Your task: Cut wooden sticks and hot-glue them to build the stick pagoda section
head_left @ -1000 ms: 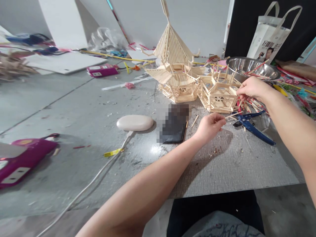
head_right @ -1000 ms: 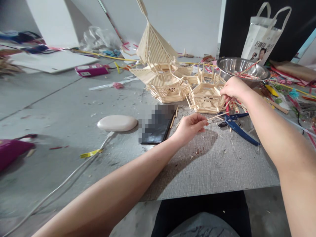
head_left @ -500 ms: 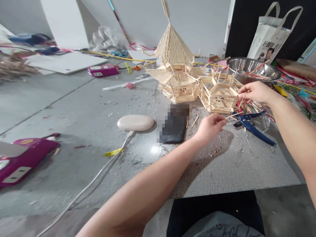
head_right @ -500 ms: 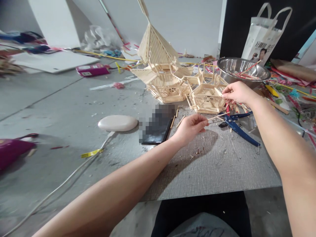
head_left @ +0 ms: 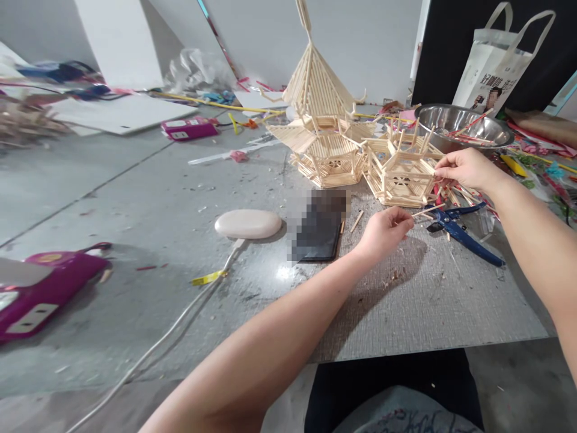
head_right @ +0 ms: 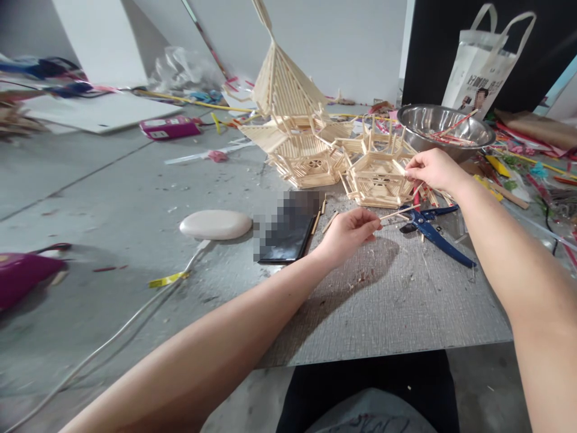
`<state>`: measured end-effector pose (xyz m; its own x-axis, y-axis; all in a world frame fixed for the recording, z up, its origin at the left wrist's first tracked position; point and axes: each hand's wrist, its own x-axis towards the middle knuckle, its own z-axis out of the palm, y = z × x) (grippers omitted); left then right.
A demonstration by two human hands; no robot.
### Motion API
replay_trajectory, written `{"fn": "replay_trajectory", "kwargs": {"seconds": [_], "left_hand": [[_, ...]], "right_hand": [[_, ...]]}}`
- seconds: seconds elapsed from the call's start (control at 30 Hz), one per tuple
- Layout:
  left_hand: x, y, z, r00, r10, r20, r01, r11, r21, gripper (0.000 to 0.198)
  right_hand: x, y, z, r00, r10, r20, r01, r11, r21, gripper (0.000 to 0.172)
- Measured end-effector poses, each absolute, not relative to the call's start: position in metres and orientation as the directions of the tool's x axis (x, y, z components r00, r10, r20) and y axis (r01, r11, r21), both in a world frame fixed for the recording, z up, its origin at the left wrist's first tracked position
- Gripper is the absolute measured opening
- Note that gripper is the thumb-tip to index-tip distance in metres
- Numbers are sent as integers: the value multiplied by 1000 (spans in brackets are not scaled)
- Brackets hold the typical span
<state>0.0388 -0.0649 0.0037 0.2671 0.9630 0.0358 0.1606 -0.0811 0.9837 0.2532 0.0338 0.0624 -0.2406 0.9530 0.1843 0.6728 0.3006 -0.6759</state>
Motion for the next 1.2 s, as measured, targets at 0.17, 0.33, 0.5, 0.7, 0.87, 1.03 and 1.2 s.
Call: {"fn": "replay_trajectory", "kwargs": {"seconds": [0.17,0.33,0.5,0.7,0.87,1.03,1.2], "left_hand": [[39,-65,3,270,962,36,161,-82,983,7],[39,-66,3,266,964,25,156,-68,985,7],[39,-66,3,266,964,27,146,-68,987,6],[39,-66,4,271,962,26,147,-68,987,6],[39,-66,5,269,963,23,159,-68,985,6],[39,-67,5,274,962,25,151,-68,986,6],[38,-66,7,262,965,6,164,-50,985,8]], "right_hand": [[253,33,64,-248,952,180,674,303,-673,13],[253,34,64,-245,954,171,663,294,-688,15],[254,36,62,-245,958,148,648,275,-710,17],[253,35,62,-236,964,119,637,246,-731,22],[251,34,63,-212,972,101,621,214,-754,21],[249,33,63,-214,971,108,584,215,-782,23],[249,32,64,-218,971,94,559,203,-804,29]]}}
